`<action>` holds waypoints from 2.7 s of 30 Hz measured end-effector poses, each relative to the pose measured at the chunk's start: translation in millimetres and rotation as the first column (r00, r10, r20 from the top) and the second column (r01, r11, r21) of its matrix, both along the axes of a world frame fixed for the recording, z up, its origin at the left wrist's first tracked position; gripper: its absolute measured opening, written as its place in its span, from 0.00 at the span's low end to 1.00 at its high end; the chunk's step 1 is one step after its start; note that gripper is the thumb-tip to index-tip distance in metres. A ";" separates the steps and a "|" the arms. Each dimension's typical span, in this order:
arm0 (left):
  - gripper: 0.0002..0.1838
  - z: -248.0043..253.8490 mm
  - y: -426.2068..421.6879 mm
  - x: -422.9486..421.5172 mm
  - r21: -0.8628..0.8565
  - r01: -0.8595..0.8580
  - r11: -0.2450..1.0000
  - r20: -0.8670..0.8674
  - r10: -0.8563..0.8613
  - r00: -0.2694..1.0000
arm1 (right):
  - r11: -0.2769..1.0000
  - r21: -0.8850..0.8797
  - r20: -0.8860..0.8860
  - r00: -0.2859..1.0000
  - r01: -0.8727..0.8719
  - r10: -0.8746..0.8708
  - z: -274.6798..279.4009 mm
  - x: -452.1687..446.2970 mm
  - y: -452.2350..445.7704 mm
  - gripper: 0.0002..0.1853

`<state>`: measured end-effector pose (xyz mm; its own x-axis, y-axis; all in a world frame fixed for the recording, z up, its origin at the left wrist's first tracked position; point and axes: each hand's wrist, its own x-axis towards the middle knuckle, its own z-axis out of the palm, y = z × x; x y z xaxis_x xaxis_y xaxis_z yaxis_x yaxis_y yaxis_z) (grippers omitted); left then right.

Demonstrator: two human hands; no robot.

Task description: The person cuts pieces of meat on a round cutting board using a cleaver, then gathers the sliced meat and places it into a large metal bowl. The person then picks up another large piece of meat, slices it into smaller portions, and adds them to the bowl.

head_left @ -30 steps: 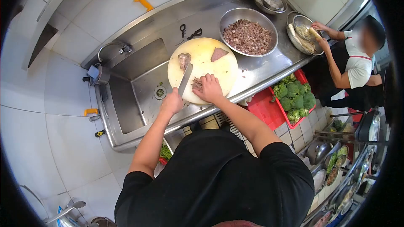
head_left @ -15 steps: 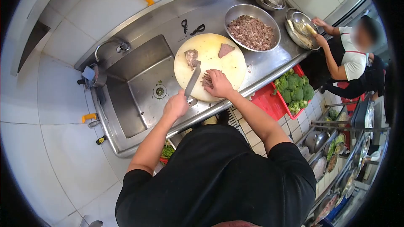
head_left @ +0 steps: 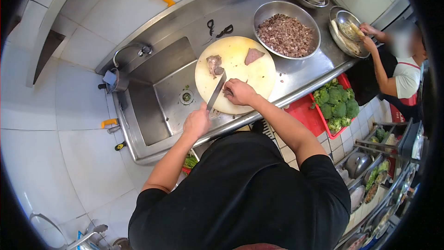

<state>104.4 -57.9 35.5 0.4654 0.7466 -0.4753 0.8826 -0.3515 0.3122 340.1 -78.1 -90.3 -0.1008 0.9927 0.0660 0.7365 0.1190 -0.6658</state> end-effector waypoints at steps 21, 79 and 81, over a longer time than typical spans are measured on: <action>0.13 -31.7 -16.0 20.1 0.027 -0.056 0.998 -0.086 0.058 0.995 | 1.000 -0.009 -0.011 1.000 0.001 -0.001 -9.9 1.9 8.4 0.09; 0.13 -45.1 -30.1 53.4 -0.039 -0.011 0.999 -0.033 0.010 0.999 | 0.990 0.086 -0.057 0.992 0.113 -0.109 -12.8 28.4 -33.3 0.08; 0.13 -50.8 -13.0 71.1 0.005 0.008 1.000 0.042 -0.008 0.999 | 0.990 0.090 -0.061 0.993 0.109 -0.104 -12.1 28.5 -35.3 0.08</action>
<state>175.4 -71.0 -15.3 0.4908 0.7452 -0.4515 0.8660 -0.3601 0.3470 368.6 -113.4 -102.4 0.0119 0.9869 0.1609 0.7099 0.1050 -0.6964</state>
